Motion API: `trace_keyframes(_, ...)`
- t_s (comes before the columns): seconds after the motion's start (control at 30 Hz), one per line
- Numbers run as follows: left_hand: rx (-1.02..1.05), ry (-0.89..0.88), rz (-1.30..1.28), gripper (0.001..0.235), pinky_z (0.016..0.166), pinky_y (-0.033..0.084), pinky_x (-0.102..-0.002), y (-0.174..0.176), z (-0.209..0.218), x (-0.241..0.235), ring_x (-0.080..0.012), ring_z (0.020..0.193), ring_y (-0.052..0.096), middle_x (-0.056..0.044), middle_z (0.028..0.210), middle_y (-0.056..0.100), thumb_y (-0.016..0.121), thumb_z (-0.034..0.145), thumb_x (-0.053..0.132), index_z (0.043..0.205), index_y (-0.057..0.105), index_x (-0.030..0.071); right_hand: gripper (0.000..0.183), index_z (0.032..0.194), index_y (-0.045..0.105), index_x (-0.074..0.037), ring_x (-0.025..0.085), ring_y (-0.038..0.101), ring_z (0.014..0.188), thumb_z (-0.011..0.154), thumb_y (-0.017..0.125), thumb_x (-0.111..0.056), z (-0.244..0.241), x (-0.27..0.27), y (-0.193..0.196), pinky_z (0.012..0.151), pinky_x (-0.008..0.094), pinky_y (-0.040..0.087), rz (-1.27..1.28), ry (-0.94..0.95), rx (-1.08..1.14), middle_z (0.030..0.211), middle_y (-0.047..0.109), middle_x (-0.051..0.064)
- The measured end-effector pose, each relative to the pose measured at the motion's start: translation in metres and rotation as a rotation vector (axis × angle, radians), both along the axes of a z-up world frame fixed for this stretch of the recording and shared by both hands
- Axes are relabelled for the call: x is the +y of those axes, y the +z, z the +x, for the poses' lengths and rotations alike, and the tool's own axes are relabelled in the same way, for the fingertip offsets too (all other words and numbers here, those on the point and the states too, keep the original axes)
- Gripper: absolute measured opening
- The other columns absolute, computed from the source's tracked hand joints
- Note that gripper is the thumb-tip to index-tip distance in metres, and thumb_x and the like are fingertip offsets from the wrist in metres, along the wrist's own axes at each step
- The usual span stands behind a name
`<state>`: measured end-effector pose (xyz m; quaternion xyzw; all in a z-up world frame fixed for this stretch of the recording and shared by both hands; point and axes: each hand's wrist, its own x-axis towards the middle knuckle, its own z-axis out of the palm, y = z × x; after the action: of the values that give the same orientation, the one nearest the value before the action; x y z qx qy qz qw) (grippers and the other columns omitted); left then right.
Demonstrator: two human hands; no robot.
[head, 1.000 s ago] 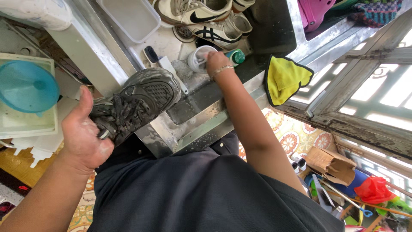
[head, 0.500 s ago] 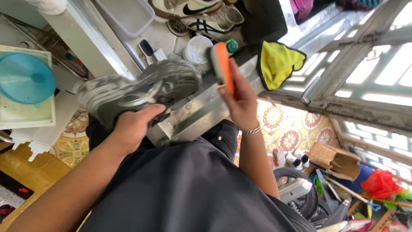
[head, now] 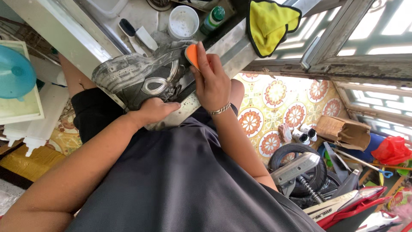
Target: The person scrubs a grey sneaker and its insole with an orange brush in a sink. They rinse the shoe under running water and continue scrubbing the insole with the brush. The person handles the shoe and insole individually, focusing on different areas of the footwear.
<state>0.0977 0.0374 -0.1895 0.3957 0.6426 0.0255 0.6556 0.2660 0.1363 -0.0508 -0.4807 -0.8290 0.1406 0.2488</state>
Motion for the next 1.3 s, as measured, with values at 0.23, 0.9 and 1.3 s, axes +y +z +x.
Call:
trace_keyframes(0.23,-0.050,-0.144,-0.041,0.078,0.093,0.052,-0.037,-0.011,0.000,0.000,-0.0273,0.106,0.070,-0.020,0.114,0.076,0.062,0.085,0.068,0.114,0.076,-0.002,0.064,0.155,0.048,-0.014,0.027,0.067,0.080,0.097,0.076,-0.013,-0.002,-0.024,0.005,0.070,0.040,0.056,-0.083,0.332,-0.003,0.105,0.059,0.008)
trace_keyframes(0.9,-0.083,-0.204,-0.110,0.087,0.056,0.050,-0.041,-0.011,0.006,-0.006,-0.0265,0.057,0.064,-0.011,0.062,0.065,0.056,0.080,0.082,0.073,0.072,-0.004,0.063,0.149,0.055,-0.015,0.027,0.066,0.072,0.091,0.079,-0.014,-0.010,-0.021,0.006,0.062,0.038,0.055,-0.026,0.418,-0.061,0.101,0.065,0.007)
trace_keyframes(1.3,-0.035,-0.195,0.020,0.113,0.115,0.036,-0.043,-0.013,0.001,0.000,-0.0386,0.138,0.044,-0.035,0.143,0.049,0.072,0.081,0.082,0.132,0.055,-0.017,0.054,0.147,0.056,-0.011,0.021,0.065,0.069,0.099,0.080,-0.015,0.003,0.018,0.004,0.059,0.035,0.053,-0.077,0.348,0.019,0.093,0.064,0.008)
